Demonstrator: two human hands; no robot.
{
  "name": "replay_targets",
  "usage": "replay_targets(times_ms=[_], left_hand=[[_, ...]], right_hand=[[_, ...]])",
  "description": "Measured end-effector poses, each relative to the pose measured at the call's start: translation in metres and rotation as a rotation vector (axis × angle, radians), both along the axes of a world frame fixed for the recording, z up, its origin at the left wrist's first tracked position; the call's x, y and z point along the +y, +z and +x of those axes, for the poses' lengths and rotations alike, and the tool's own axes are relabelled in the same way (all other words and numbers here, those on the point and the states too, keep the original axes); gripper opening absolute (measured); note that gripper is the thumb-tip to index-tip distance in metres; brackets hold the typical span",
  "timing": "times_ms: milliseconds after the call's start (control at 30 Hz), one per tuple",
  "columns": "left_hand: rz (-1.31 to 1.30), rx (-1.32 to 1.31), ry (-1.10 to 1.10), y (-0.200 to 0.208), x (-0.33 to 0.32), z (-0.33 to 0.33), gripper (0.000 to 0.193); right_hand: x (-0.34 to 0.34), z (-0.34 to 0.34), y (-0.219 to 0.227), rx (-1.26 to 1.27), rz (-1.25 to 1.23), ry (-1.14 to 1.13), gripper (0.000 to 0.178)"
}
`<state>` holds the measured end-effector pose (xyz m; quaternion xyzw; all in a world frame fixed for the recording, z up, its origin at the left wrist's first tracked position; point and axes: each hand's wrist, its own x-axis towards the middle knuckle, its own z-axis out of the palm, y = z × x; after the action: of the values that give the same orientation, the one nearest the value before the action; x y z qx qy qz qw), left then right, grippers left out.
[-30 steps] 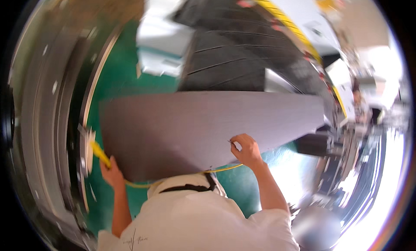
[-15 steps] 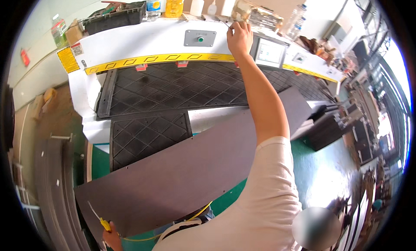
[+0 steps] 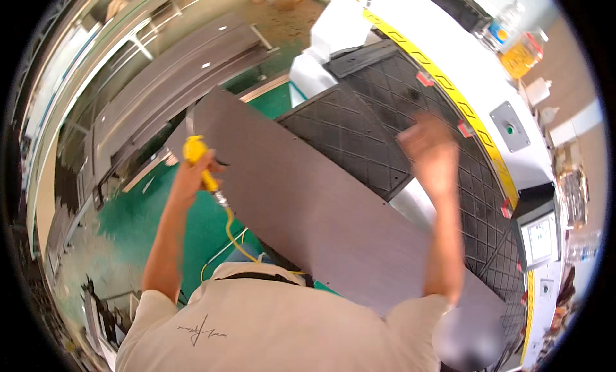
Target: The person wipes a large dark wood panel with a small block and then uses an air spray gun to clean the surface and edges of the panel.
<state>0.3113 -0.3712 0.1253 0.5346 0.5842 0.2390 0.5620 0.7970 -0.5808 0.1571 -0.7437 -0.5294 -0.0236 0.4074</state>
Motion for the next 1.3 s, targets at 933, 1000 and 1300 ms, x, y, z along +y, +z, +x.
replay_targets(times_ms=[933, 1000, 1300], left_hand=[[0.872, 0.593, -1.096, -0.180, -0.255, 0.033, 0.097], [0.958, 0.690, -1.172, -0.187, -0.283, 0.051, 0.108], [1.356, 0.385, -1.523, -0.214, -0.479, 0.186, 0.094]], right_hand=[[-0.398, -0.280, -0.123, 1.450, -0.476, 0.126, 0.042], [-0.496, -0.254, -0.133, 1.409, -0.311, -0.049, 0.040], [-0.908, -0.208, -0.110, 0.467, -0.204, -1.838, 0.051]])
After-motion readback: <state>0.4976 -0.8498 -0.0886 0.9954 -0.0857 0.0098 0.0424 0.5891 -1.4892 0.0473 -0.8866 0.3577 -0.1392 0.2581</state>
